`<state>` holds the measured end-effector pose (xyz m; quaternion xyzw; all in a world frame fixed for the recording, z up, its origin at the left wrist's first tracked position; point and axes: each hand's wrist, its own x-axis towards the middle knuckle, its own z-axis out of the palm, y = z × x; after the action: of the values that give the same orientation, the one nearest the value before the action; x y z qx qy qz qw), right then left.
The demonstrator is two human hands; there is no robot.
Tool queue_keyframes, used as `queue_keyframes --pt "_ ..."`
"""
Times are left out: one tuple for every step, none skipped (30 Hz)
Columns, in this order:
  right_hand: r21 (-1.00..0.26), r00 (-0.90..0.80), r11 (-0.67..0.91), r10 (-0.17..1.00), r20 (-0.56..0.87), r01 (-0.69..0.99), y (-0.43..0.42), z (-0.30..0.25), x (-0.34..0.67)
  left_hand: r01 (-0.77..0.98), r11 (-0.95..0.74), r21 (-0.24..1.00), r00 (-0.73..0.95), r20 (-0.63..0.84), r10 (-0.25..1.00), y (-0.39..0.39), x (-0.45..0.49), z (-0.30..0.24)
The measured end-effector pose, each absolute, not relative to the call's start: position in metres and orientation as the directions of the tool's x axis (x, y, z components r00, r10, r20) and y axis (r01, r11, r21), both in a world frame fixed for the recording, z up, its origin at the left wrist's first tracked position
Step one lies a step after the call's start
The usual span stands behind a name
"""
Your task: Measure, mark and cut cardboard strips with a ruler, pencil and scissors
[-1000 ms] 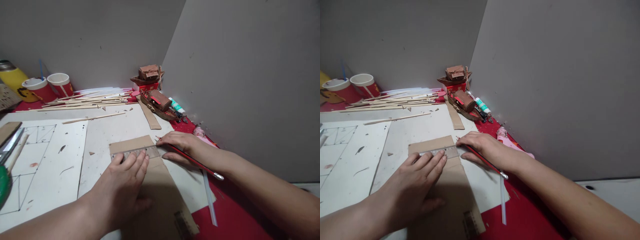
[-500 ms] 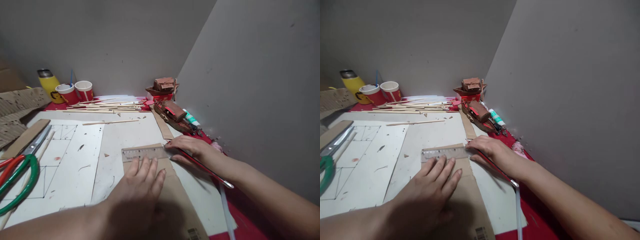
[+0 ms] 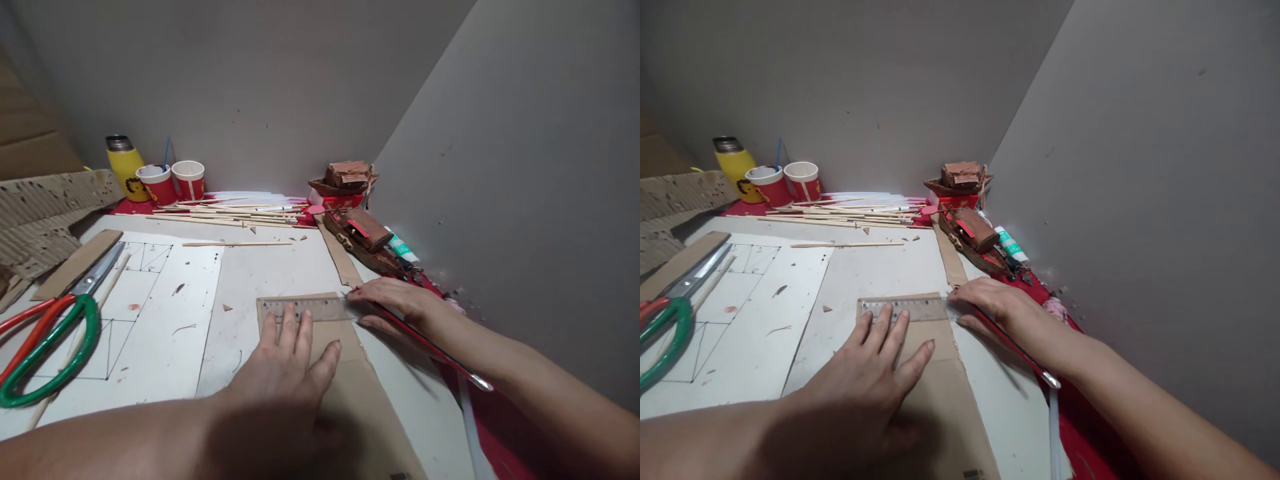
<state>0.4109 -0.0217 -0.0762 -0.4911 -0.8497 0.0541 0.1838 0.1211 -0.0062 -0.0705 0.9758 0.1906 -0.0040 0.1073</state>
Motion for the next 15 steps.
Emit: queue_keyframes --pt "-0.273 -0.448 0.510 0.855 0.260 0.816 -0.0218 -0.0758 0.4102 0.378 -0.900 0.215 0.925 -0.061 0.374 -0.0065 0.1211 -0.0700" --pt "-0.274 -0.446 0.507 0.858 0.255 0.817 -0.0219 -0.0751 0.4091 0.382 -0.897 0.222 0.924 -0.066 0.377 -0.0069 0.1210 -0.0698" --pt "-0.277 -0.445 0.505 0.859 0.253 0.818 -0.0220 -0.0741 0.4077 0.382 -0.895 0.228 0.924 -0.065 0.378 -0.0072 0.1210 -0.0699" --pt "-0.281 -0.445 0.504 0.860 0.249 0.817 -0.0221 -0.0731 0.4063 0.382 -0.895 0.232 0.924 -0.059 0.379 -0.0075 0.1209 -0.0703" --pt "-0.286 -0.446 0.504 0.861 0.246 0.815 -0.0221 -0.0721 0.4049 0.379 -0.895 0.235 0.924 -0.050 0.378 -0.0076 0.1208 -0.0709" --pt "-0.292 -0.446 0.504 0.861 0.243 0.813 -0.0222 -0.0713 0.4037 0.377 -0.896 0.236 0.925 -0.040 0.379 -0.0077 0.1208 -0.0718" --pt "-0.298 -0.447 0.503 0.862 0.238 0.811 -0.0222 -0.0706 0.4028 0.375 -0.896 0.237 0.925 -0.033 0.378 -0.0077 0.1207 -0.0727" --pt "-0.302 -0.448 0.502 0.863 0.232 0.810 -0.0222 -0.0703 0.4021 0.375 -0.896 0.238 0.925 -0.032 0.379 -0.0077 0.1205 -0.0737" --pt "-0.305 -0.450 0.500 0.865 0.223 0.810 -0.0222 -0.0702 0.4018 0.375 -0.896 0.238 0.925 -0.028 0.379 -0.0078 0.1203 -0.0746" --pt "-0.306 -0.452 0.498 0.866 0.213 0.811 -0.0221 -0.0704 0.4018 0.373 -0.897 0.239 0.925 -0.021 0.379 -0.0079 0.1200 -0.0754" --pt "-0.307 -0.455 0.499 0.866 0.207 0.810 -0.0219 -0.0708 0.4021 0.371 -0.897 0.240 0.925 -0.013 0.379 -0.0081 0.1197 -0.0760" --pt "-0.308 -0.458 0.501 0.865 0.202 0.809 -0.0217 -0.0713 0.4025 0.369 -0.898 0.241 0.926 -0.006 0.379 -0.0083 0.1194 -0.0764" --pt "-0.309 -0.463 0.502 0.864 0.197 0.807 -0.0213 -0.0720 0.4031 0.366 -0.898 0.242 0.926 0.000 0.378 -0.0085 0.1192 -0.0766" --pt "-0.310 -0.466 0.505 0.863 0.195 0.806 -0.0209 -0.0727 0.4037 0.365 -0.899 0.243 0.926 0.005 0.378 -0.0087 0.1190 -0.0765" --pt "-0.311 -0.468 0.507 0.862 0.193 0.804 -0.0205 -0.0734 0.4042 0.364 -0.899 0.243 0.926 0.004 0.376 -0.0089 0.1189 -0.0761"
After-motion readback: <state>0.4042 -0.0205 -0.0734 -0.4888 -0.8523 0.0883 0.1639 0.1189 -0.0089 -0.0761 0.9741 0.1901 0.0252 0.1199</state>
